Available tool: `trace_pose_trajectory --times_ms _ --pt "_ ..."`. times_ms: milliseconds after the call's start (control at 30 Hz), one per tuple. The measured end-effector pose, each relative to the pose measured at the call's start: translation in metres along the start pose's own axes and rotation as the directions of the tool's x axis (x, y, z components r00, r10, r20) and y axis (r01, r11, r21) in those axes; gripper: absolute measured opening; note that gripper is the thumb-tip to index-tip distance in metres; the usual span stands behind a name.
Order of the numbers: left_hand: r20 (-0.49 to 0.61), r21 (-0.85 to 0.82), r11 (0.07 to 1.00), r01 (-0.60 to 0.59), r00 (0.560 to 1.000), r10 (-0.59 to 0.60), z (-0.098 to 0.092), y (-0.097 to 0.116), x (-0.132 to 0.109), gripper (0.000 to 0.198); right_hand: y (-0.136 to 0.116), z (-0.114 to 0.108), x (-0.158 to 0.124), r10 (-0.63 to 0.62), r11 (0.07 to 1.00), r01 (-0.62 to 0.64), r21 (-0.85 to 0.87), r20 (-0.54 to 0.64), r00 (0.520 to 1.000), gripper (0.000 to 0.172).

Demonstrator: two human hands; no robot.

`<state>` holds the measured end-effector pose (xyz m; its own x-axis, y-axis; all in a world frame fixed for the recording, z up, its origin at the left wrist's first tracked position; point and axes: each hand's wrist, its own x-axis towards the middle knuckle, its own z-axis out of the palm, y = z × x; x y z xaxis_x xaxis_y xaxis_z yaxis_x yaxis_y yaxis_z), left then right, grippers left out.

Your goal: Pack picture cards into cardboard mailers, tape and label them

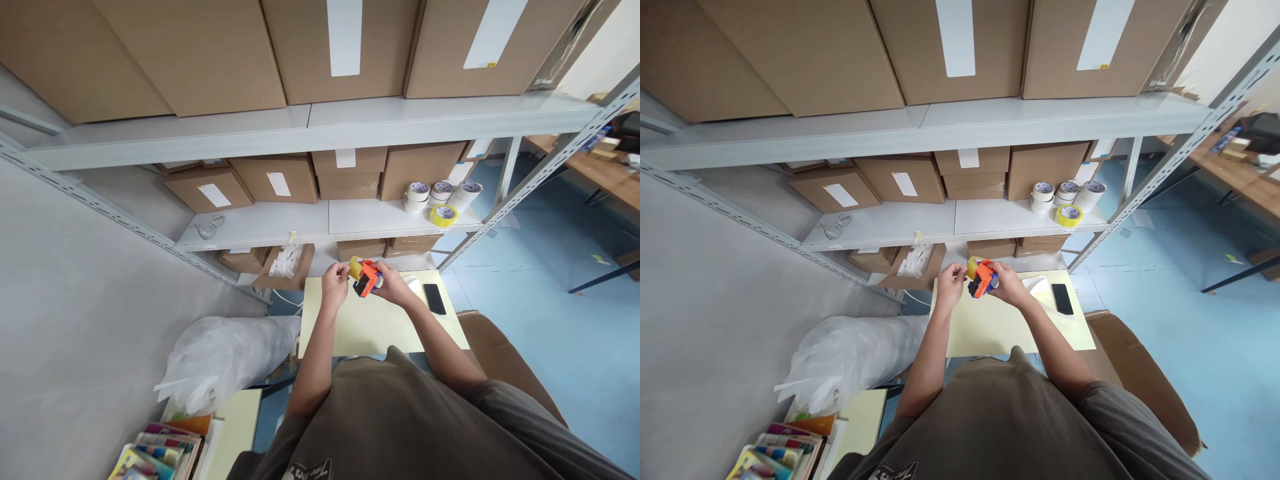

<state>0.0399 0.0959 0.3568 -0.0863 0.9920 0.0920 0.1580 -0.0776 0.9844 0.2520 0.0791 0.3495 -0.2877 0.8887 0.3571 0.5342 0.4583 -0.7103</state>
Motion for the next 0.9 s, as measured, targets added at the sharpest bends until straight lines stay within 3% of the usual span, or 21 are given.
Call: trace_pose_trajectory --times_ms 267,433,600,733,900 --pt "-0.047 0.073 0.995 -0.068 0.996 0.072 -0.001 0.007 -0.005 0.022 -0.006 -0.003 0.000 -0.036 0.999 0.036 -0.009 -0.016 0.999 0.054" --pt "-0.060 -0.114 0.991 0.076 0.995 -0.083 0.004 0.004 0.000 0.026 -0.002 -0.003 0.001 -0.086 0.993 0.083 -0.085 -0.034 0.996 0.052" --pt "-0.050 -0.233 0.962 0.143 0.986 -0.159 0.004 0.002 0.005 0.042 -0.003 -0.005 0.002 -0.135 0.985 0.131 -0.114 -0.029 0.990 0.053" --pt "0.006 -0.142 0.982 0.125 0.992 -0.125 -0.001 0.004 0.005 0.025 -0.005 -0.005 0.002 -0.151 0.982 0.147 -0.121 -0.025 0.988 0.056" --pt "-0.001 0.083 0.996 -0.017 1.000 0.017 -0.003 0.007 0.002 0.013 -0.005 -0.002 0.001 -0.116 0.985 0.113 -0.129 -0.015 0.993 0.057"
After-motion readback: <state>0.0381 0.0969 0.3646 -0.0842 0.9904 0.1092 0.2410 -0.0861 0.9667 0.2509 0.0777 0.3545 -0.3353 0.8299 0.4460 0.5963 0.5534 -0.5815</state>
